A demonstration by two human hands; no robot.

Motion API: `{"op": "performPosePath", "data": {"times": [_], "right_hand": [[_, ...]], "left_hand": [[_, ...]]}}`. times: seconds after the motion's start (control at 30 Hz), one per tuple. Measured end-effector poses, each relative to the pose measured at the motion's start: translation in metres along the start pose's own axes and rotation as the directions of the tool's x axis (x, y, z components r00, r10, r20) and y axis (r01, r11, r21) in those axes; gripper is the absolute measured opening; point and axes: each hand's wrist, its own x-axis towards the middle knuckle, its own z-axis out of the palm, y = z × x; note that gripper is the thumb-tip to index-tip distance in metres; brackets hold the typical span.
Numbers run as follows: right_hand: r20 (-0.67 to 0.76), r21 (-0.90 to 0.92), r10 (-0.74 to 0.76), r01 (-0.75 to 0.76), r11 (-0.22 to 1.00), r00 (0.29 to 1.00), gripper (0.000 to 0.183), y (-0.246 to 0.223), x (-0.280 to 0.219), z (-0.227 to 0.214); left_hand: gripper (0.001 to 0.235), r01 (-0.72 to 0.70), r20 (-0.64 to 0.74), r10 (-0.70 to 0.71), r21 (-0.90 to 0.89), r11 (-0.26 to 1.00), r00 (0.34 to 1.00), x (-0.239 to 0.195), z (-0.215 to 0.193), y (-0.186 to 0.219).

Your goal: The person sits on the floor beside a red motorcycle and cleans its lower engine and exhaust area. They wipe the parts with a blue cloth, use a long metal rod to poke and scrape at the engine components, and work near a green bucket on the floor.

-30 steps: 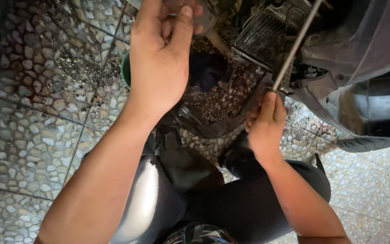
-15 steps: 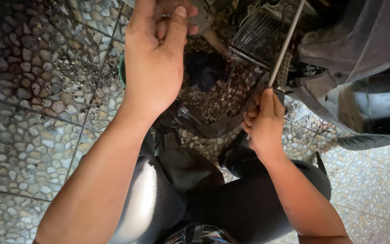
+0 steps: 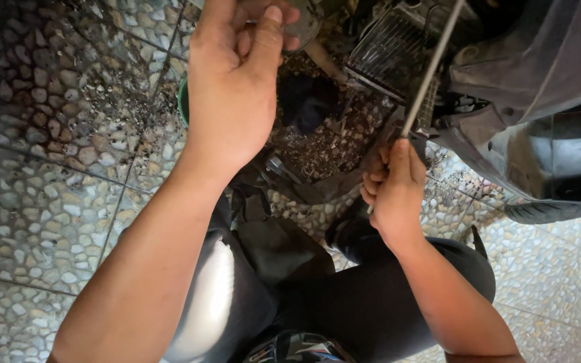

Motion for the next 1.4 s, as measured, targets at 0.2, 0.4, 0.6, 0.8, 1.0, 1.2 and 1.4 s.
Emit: {"op": "performPosePath", "data": {"times": [0.2, 0.4, 0.6, 0.8, 1.0, 1.2, 1.4], "right_hand": [[0.028, 0.049, -0.043, 0.041, 0.998, 0.999, 0.036, 0.0, 0.005, -0.004], [0.027, 0.076, 0.023, -0.025, 0.997, 0.999, 0.036, -0.003, 0.006, -0.006], [0.047, 0.088, -0.041, 0.037, 0.995, 0.998, 0.036, 0.002, 0.007, -0.007], [-0.001, 0.045, 0.045, -0.045, 0.998, 0.999, 0.036, 0.006, 0.002, 0.001], [0.059, 0.096, -0.026, 0.021, 0.995, 0.998, 0.036, 0.004, 0.007, -0.005], [0.035, 0.121, 0.05, -0.054, 0.991, 0.998, 0.037, -0.004, 0.006, -0.007], [0.036, 0.132, -0.066, 0.06, 0.989, 0.997, 0.036, 0.002, 0.001, -0.005]], "left_hand": [[0.011, -0.007, 0.019, 0.006, 0.022, 1.0, 1.0, 0.0, -0.002, 0.0], [0.015, 0.032, 0.013, -0.032, 0.038, 0.999, 0.999, 0.0, -0.003, 0.008], [0.01, 0.021, 0.018, -0.022, 0.021, 1.0, 1.0, -0.003, -0.006, -0.003], [0.014, 0.084, -0.016, -0.084, 0.014, 0.996, 0.996, -0.002, -0.004, -0.002], [0.016, 0.077, -0.014, -0.076, 0.045, 0.996, 0.997, -0.001, -0.003, 0.001], [0.024, 0.051, 0.021, -0.052, 0.05, 0.997, 0.998, -0.002, -0.007, -0.002], [0.025, 0.042, 0.039, -0.044, 0.042, 0.998, 0.998, -0.003, -0.01, -0.009]]}}
